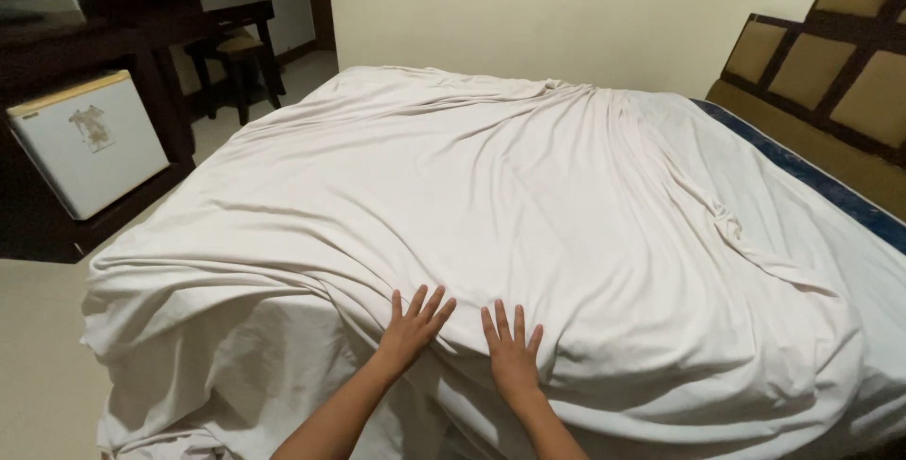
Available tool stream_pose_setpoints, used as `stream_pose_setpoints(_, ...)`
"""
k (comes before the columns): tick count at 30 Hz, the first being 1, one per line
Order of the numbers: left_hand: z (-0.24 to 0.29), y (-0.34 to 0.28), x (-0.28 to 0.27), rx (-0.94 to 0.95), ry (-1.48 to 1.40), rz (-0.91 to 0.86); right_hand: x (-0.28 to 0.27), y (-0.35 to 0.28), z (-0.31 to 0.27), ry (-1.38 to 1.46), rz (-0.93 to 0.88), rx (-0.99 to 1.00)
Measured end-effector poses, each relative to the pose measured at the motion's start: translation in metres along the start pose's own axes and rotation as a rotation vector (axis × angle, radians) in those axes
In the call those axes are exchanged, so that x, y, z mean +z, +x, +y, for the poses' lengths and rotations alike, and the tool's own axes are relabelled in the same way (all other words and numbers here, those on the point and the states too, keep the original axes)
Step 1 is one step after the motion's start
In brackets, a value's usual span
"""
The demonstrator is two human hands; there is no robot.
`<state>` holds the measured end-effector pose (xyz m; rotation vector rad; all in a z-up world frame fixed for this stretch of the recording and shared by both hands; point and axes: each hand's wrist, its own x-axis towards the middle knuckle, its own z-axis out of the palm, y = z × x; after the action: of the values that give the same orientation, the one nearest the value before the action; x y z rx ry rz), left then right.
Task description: The person smooths a white bed sheet on a mattress by hand, repeatedly pressing and rubbing the fabric to flatten wrinkles. The person moves around the bed to reach different areas, including the corners and edges, and briefly places a remote control on a nearby nightstand.
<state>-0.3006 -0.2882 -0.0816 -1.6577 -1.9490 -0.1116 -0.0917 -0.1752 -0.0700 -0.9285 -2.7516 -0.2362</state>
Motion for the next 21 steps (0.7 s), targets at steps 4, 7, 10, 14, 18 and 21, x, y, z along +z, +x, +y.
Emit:
stream_pose_setpoints(4,0.002,-0.002,0.004,-0.003,-0.028,-0.021,0.002,-0.003,0.003,0.034,0.01,-0.01)
stream_pose_setpoints(7,-0.001,-0.006,-0.002,0.004,-0.033,-0.084,-0.001,-0.005,0.007,0.035,-0.136,-0.026)
stream_pose_setpoints(10,-0.003,-0.012,-0.008,0.053,-0.2,-0.17,0.003,-0.008,0.01,0.12,-0.106,-0.025)
stream_pose_setpoints(14,-0.004,-0.015,-0.012,0.089,-0.184,-0.306,0.004,-0.01,0.013,0.131,-0.137,-0.024)
stream_pose_setpoints(18,0.001,-0.019,-0.029,0.106,-0.211,-0.367,0.008,-0.012,0.018,0.156,-0.103,-0.044)
stream_pose_setpoints(21,0.004,-0.01,-0.077,0.118,-0.115,-0.466,0.014,-0.018,0.021,0.19,-0.084,-0.073)
